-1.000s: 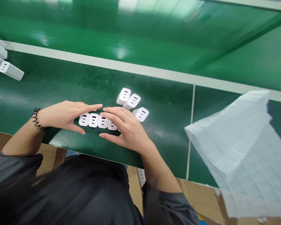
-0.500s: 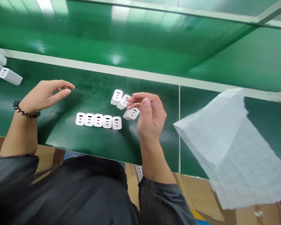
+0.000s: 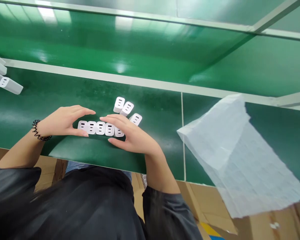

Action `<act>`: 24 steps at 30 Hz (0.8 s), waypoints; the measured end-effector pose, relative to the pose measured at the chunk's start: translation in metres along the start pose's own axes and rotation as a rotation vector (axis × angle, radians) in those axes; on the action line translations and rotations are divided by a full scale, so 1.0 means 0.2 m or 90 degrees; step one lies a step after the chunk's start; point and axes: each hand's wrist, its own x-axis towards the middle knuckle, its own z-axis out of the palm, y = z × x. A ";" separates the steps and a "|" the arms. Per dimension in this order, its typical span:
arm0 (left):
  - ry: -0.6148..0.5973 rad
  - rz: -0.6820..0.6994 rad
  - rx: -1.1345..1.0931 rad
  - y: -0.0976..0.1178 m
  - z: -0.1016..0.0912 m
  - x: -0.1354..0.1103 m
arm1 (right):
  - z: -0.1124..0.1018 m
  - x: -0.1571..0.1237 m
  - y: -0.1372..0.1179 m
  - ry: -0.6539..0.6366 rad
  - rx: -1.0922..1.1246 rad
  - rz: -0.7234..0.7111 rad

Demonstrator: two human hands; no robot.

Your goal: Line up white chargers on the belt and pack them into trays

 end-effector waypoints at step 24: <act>0.043 -0.063 0.211 0.30 0.27 0.17 | 0.10 0.01 0.13 -0.054 -0.007 0.047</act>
